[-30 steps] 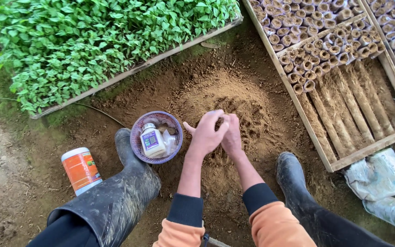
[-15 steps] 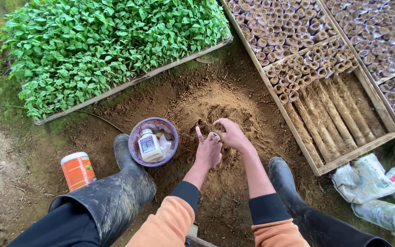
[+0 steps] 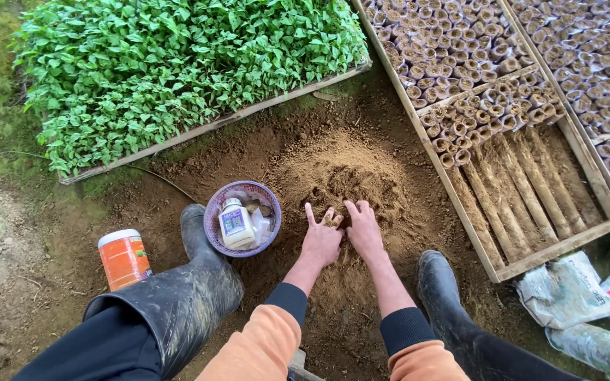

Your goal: The person takes small plastic bags from a bowl, opens them, and pours soil into the bags. They then roll the bags into cylindrical shapes and place them into a wooden tray with many compartments.

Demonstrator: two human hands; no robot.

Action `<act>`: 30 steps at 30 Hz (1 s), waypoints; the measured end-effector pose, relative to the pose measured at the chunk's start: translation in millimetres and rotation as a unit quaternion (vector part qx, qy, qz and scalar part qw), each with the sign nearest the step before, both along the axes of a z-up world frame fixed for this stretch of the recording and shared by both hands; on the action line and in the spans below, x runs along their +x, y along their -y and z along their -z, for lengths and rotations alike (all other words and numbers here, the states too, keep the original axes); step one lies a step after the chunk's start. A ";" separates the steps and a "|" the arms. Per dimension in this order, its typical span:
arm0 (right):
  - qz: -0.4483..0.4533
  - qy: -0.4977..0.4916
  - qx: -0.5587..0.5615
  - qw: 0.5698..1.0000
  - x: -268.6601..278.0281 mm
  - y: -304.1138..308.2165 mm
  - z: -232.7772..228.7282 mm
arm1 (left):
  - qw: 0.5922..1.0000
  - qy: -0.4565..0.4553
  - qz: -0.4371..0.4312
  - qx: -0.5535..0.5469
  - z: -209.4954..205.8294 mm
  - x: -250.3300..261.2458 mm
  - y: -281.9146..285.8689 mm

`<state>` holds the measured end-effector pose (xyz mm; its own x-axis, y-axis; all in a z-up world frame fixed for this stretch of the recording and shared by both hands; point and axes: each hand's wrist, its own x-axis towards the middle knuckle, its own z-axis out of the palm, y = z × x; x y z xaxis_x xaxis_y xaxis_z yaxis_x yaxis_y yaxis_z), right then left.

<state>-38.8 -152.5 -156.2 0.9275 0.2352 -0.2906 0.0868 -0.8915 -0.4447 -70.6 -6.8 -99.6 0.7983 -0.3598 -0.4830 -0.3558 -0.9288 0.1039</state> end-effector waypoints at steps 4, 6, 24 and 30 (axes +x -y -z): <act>0.060 0.026 0.080 0.995 1.0 12.3 23.5 | 1.000 -0.014 -0.003 -0.001 -4.4 1.1 2.3; 0.137 0.041 0.163 0.976 6.9 15.8 20.6 | 1.000 -0.016 -0.004 -0.001 -4.5 0.9 3.1; 0.068 0.018 0.022 0.997 -22.7 -7.6 5.6 | 0.999 -0.024 -0.024 -0.006 0.9 1.0 7.0; 0.149 0.004 0.079 0.986 -3.8 22.0 82.7 | 0.999 -0.030 -0.013 0.004 3.9 2.1 7.7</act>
<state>-42.6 -174.5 -238.9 0.9643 -0.0071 -0.2647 -0.1652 -0.7975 -0.5803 -68.4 -14.5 -103.6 0.7769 -0.3351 -0.5330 -0.3249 -0.9385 0.1166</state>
